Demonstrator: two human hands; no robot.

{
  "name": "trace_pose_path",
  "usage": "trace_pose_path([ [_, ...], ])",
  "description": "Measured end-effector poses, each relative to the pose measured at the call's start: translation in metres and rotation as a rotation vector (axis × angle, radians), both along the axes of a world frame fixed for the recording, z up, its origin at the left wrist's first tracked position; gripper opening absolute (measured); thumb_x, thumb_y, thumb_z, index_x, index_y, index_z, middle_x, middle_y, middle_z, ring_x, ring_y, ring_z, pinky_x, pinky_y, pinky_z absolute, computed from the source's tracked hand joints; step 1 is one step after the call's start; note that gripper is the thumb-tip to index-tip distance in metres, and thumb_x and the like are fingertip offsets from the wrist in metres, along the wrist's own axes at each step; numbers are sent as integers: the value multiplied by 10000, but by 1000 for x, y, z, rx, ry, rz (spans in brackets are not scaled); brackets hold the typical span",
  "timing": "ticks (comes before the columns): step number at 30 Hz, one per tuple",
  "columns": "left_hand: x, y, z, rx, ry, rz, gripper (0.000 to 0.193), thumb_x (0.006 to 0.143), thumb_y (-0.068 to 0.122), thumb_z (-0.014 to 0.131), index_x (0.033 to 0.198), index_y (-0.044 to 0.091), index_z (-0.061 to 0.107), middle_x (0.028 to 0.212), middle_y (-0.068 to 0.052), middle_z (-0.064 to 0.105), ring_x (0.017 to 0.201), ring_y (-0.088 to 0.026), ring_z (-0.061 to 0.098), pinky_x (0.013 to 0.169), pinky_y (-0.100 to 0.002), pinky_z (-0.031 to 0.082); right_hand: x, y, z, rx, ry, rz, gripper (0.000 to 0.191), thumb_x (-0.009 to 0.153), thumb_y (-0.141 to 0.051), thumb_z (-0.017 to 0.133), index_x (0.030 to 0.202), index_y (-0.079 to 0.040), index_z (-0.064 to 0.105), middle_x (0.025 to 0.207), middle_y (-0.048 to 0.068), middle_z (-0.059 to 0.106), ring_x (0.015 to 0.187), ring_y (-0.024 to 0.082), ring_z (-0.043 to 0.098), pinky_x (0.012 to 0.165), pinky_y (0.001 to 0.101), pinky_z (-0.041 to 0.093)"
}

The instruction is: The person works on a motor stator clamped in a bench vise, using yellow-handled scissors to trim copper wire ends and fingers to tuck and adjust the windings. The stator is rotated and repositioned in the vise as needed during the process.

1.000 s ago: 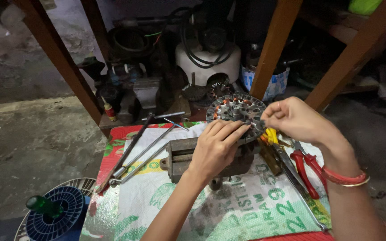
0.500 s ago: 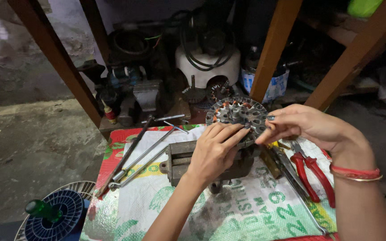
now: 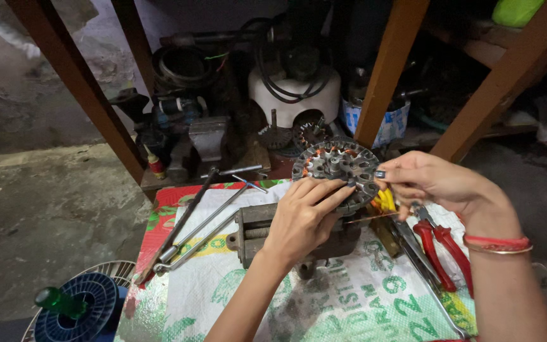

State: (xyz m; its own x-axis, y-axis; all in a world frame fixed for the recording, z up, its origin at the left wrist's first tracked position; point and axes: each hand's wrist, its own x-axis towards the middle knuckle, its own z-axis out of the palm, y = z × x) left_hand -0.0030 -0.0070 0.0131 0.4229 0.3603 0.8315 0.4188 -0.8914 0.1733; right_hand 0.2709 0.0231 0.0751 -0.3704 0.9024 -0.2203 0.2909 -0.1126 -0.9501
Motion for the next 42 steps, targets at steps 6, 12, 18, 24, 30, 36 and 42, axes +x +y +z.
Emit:
trace_pose_path([
  [6, 0, -1, 2, 8, 9, 5, 484, 804, 58, 757, 1282, 83, 683, 1259, -57, 673, 1113, -261, 626, 1020, -417, 486, -5, -13, 11, 97, -203, 14, 288, 925, -217, 636, 823, 21, 761, 515, 4, 586, 447, 106, 567, 495, 280, 519],
  [12, 0, -2, 1, 62, 97, 46, 570, 746, 28, 699, 1312, 52, 634, 1278, -92, 637, 1129, -283, 605, 1046, -438, 459, -22, -22, 14, 148, -473, 54, 258, 888, -169, 678, 793, 18, 827, 497, 34, 643, 453, 103, 562, 476, 274, 443],
  [18, -1, -1, 2, 39, 65, 32, 536, 783, 29, 704, 1313, 65, 631, 1275, -90, 634, 1128, -288, 596, 1043, -431, 461, -40, -25, 17, 151, -615, 7, 230, 868, -161, 706, 799, 12, 841, 501, 77, 691, 450, 130, 602, 486, 292, 488],
  [24, -2, -1, 2, -5, 10, -12, 558, 752, 18, 721, 1302, 85, 658, 1274, -77, 647, 1136, -293, 606, 1037, -429, 472, -60, -36, 20, 220, -872, 11, 268, 880, -223, 730, 800, 6, 844, 577, 56, 751, 502, 142, 649, 539, 325, 528],
  [30, -2, -1, 2, -20, -7, 0, 552, 732, 10, 737, 1275, 91, 681, 1265, -70, 667, 1110, -286, 624, 1003, -423, 495, -76, -54, 16, 373, -1039, 60, 240, 803, -172, 728, 1027, -133, 806, 675, 71, 772, 678, 207, 763, 739, 372, 572],
  [36, -2, 1, 1, -48, -27, -9, 526, 745, 44, 754, 1264, 104, 693, 1252, -67, 681, 1106, -283, 636, 1003, -419, 502, -83, -61, 2, 719, -1013, 31, 215, 692, -94, 722, 894, -48, 778, 746, 167, 715, 776, 366, 701, 719, 476, 519],
  [42, -4, 5, 1, -107, -84, -50, 578, 710, 88, 743, 1285, 92, 684, 1248, -86, 698, 1100, -304, 645, 1008, -411, 516, -84, -65, 11, 570, -1132, 107, 96, 733, -75, 674, 731, 15, 639, 680, 234, 637, 760, 398, 667, 699, 493, 493],
])
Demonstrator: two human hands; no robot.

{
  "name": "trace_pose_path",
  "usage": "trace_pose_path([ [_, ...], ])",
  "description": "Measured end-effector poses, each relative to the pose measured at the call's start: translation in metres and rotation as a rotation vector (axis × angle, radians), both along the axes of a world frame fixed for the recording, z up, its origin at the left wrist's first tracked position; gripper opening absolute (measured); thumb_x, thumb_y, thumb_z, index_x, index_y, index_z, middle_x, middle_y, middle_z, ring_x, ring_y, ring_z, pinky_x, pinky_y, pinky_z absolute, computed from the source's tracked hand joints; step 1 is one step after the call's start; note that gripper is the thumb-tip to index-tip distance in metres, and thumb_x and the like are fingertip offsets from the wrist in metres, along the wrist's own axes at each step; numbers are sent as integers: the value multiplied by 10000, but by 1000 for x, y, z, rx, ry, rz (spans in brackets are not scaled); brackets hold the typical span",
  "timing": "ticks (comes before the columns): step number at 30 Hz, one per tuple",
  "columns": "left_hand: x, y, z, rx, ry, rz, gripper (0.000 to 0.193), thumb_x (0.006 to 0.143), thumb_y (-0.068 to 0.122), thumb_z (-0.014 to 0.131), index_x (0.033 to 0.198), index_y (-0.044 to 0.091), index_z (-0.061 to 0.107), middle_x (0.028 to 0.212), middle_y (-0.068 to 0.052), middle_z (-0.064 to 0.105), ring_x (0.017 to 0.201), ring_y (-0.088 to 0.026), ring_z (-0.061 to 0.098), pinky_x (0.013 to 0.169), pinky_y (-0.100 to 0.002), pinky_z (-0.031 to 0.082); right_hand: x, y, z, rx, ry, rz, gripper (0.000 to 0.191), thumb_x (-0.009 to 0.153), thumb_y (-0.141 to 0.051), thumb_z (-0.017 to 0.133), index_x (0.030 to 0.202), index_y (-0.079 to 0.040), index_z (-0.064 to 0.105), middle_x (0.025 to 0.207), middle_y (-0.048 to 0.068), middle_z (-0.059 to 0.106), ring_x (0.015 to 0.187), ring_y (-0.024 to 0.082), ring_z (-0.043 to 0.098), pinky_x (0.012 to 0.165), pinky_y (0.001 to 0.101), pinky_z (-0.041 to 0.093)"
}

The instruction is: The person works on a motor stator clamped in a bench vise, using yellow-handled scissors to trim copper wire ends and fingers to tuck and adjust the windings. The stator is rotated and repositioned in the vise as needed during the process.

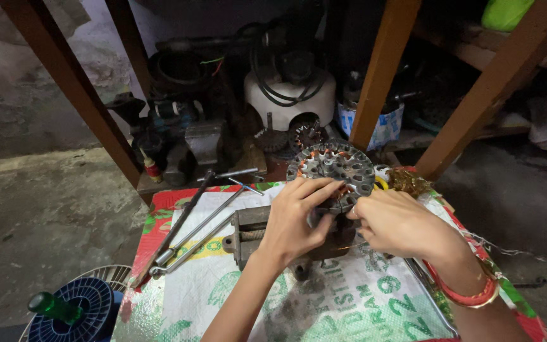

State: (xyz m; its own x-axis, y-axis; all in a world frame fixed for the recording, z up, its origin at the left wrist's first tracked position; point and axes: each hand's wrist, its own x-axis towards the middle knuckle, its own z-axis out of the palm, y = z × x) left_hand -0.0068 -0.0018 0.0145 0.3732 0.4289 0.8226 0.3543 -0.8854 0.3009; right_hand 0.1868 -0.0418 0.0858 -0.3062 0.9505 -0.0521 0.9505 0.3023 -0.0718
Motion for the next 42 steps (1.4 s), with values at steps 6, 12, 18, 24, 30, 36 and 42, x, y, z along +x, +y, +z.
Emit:
trace_pose_path([
  [6, -2, -1, 3, -49, -2, -8, 666, 704, 125, 755, 1360, 98, 641, 1203, -98, 711, 1057, -304, 641, 953, -395, 526, 1, -1, -1, 15, 39, 27, 72, 702, -51, 654, 755, -3, 645, 671, 217, 643, 741, 382, 677, 700, 492, 505],
  [12, -3, -4, 6, -25, 12, -7, 716, 707, 126, 765, 1403, 111, 598, 1173, -98, 713, 1057, -298, 640, 960, -400, 521, -5, -2, -16, -6, 24, 38, 203, 810, -224, 673, 888, -38, 662, 829, 191, 680, 866, 382, 658, 784, 511, 500],
  [18, -4, -3, 5, -42, 31, -10, 721, 709, 89, 757, 1411, 120, 598, 1178, -84, 710, 1064, -293, 645, 972, -393, 525, -10, -5, -10, -101, -25, 41, 250, 914, -265, 578, 932, -32, 667, 855, 179, 687, 892, 359, 665, 822, 496, 503],
  [24, -9, -1, 13, -58, 45, -45, 690, 711, 95, 762, 1385, 108, 617, 1254, -91, 692, 1122, -299, 646, 1006, -394, 517, 1, -3, 1, -233, 0, 17, 475, 916, -249, 541, 1369, -121, 611, 937, 181, 733, 947, 345, 707, 886, 460, 535],
  [30, -22, -5, 35, -77, 125, -79, 596, 705, 189, 838, 1266, 69, 678, 1286, -152, 665, 1167, -335, 619, 1009, -424, 496, 3, -2, -1, -152, 59, 113, 503, 896, -231, 551, 1369, -71, 604, 905, 188, 734, 924, 365, 695, 850, 483, 530],
  [36, -33, -15, 58, -223, 213, 128, 448, 702, 412, 888, 929, 65, 717, 929, -66, 764, 933, -262, 719, 839, -396, 553, -4, -4, 9, -308, 14, -21, 411, 941, -256, 555, 1313, -96, 624, 814, 180, 731, 842, 334, 726, 833, 472, 544],
  [42, -26, -23, 58, -343, 461, 191, 295, 657, 396, 877, 743, 129, 785, 635, -127, 700, 608, -321, 685, 624, -436, 548, -1, -3, 5, -196, 49, 90, 437, 887, -205, 558, 1304, -95, 634, 855, 179, 730, 876, 354, 704, 825, 491, 532],
])
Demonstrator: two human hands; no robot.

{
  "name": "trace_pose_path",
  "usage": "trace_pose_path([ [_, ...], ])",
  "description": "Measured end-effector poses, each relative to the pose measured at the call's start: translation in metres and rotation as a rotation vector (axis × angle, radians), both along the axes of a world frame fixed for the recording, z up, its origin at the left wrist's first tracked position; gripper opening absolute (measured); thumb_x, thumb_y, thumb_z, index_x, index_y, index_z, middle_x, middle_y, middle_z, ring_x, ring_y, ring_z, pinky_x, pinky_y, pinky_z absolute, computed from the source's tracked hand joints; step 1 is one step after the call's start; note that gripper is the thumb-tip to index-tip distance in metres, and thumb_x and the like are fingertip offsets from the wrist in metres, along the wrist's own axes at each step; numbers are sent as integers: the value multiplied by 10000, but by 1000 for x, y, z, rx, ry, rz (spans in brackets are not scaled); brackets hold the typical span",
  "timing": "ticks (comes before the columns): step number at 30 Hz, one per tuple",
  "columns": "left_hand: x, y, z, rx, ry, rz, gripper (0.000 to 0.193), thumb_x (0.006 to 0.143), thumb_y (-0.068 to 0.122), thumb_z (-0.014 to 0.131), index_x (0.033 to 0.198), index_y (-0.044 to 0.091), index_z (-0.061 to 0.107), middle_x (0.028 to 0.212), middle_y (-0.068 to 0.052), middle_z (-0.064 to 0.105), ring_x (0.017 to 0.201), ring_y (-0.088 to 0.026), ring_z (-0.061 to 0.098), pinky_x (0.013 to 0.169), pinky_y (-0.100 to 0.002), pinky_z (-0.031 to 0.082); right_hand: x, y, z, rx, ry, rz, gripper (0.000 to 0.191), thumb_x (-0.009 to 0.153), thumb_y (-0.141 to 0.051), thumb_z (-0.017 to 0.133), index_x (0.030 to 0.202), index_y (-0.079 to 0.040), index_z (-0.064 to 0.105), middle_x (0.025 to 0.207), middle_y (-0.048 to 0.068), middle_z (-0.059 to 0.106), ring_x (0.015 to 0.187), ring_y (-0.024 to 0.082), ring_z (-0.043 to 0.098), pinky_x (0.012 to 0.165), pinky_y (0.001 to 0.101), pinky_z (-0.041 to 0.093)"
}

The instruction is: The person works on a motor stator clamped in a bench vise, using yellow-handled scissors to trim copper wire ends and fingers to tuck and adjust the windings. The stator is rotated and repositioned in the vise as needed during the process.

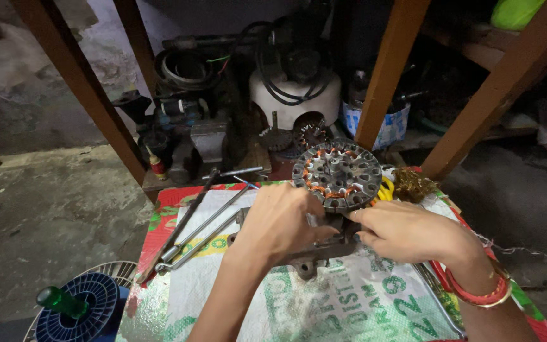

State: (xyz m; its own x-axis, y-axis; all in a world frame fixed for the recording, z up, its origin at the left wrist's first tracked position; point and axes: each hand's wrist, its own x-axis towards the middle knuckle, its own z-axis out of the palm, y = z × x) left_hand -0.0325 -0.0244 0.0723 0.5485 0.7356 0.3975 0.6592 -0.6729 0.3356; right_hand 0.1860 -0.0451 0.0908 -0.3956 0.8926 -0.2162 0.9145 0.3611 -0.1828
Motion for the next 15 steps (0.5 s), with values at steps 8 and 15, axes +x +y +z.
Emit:
trace_pose_path([
  [8, 15, -6, -17, -23, -83, -78, 100, 748, 197, 747, 769, 111, 792, 655, -142, 697, 619, -320, 692, 613, -426, 544, 0, 2, 1, -100, -21, -85, 440, 923, -234, 557, 1338, -95, 601, 846, 174, 736, 853, 333, 739, 848, 461, 550],
  [15, 16, -5, -7, 23, -260, 15, 131, 802, 173, 721, 768, 63, 781, 582, -168, 648, 555, -320, 667, 592, -410, 536, 1, 1, -1, -17, -41, -14, 389, 905, -210, 538, 1245, -50, 640, 796, 200, 723, 851, 355, 703, 829, 482, 526],
])
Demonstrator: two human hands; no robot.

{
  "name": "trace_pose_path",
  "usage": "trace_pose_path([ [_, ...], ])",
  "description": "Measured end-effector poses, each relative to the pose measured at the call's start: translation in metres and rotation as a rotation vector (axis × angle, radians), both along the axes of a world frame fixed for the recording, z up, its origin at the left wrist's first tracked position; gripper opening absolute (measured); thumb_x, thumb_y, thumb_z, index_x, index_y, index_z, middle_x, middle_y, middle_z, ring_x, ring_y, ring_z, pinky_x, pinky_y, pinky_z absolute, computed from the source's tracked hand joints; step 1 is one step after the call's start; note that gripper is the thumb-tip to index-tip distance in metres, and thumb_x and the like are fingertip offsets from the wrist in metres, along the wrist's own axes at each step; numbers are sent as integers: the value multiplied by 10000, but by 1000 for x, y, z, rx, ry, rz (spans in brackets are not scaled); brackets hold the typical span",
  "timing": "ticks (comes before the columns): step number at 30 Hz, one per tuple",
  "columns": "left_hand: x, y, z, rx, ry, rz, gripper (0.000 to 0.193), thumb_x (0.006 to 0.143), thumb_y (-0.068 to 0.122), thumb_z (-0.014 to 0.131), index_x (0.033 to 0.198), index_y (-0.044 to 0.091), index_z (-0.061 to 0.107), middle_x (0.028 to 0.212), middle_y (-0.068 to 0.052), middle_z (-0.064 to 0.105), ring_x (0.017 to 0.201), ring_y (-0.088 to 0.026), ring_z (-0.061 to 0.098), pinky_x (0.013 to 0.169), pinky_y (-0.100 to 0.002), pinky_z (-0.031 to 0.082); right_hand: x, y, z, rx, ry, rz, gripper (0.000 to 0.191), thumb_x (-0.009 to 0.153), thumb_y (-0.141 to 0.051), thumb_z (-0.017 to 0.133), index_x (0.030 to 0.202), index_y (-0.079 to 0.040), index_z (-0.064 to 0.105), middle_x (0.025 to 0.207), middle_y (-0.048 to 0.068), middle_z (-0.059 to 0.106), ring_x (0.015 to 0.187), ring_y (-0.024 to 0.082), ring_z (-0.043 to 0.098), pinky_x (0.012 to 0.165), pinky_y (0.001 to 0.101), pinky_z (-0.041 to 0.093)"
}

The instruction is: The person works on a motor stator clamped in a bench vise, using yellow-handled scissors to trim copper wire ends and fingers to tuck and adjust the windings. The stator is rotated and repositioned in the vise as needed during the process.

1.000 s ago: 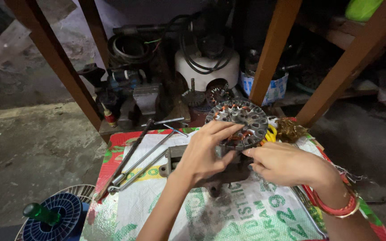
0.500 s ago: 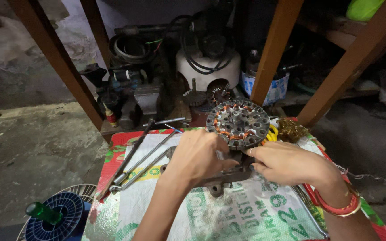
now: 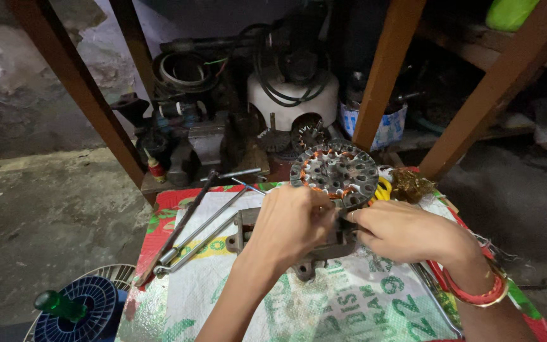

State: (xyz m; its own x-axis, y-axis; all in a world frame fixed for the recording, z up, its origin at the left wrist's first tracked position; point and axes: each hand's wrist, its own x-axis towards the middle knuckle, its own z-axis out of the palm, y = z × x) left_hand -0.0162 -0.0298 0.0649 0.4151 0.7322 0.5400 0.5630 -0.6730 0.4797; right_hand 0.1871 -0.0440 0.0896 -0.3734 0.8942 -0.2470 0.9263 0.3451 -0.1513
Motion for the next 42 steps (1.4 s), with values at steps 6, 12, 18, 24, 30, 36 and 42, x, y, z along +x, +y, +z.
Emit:
trace_pose_path([
  [6, 7, -3, 3, 51, -110, 16, 155, 854, 208, 725, 814, 68, 778, 582, -121, 667, 534, -291, 673, 576, -396, 531, 5, 0, 1, -14, -4, -23, 336, 929, -246, 543, 1144, -24, 674, 787, 189, 708, 811, 340, 718, 808, 462, 540],
  [12, 11, -5, 2, 97, -170, 18, 158, 806, 217, 754, 827, 62, 782, 613, -156, 673, 556, -308, 681, 581, -404, 538, 17, -7, 12, 162, 146, 114, 398, 921, -272, 584, 1257, -113, 726, 765, 126, 723, 797, 299, 711, 753, 446, 531],
  [18, 3, -6, 7, 27, -60, 19, 145, 778, 175, 725, 730, 39, 746, 607, -148, 681, 578, -313, 689, 618, -399, 553, 10, -18, 35, -73, -23, -153, 466, 985, -278, 543, 1436, -178, 609, 766, 149, 673, 752, 242, 682, 760, 379, 531],
  [24, 4, -8, 10, -44, -60, 47, 157, 777, 189, 726, 726, 43, 756, 596, -132, 675, 555, -292, 689, 605, -383, 558, 7, -19, 37, -68, 30, -150, 487, 951, -305, 579, 1421, -182, 608, 693, 118, 656, 678, 221, 650, 712, 390, 523],
  [30, 13, -6, 0, 49, -194, 60, 148, 800, 195, 752, 856, 63, 788, 646, -135, 704, 566, -281, 707, 605, -383, 559, 5, -24, 41, -36, 56, -81, 458, 987, -300, 568, 1423, -170, 627, 731, 91, 671, 690, 195, 651, 700, 373, 520],
  [36, 18, -2, -16, 265, -289, 8, 112, 860, 117, 741, 910, 17, 738, 816, -157, 716, 730, -309, 699, 665, -404, 550, -1, -25, 51, 126, 187, -206, 428, 927, -279, 648, 1339, -167, 683, 754, 106, 738, 699, 212, 681, 694, 338, 563],
  [42, 24, 1, -19, 146, -359, 36, 88, 853, 93, 721, 899, 19, 733, 755, -140, 687, 658, -283, 686, 621, -379, 537, -6, 2, 27, 479, 517, 111, 363, 746, -139, 737, 1095, -40, 749, 843, 100, 759, 680, 202, 709, 641, 349, 560],
])
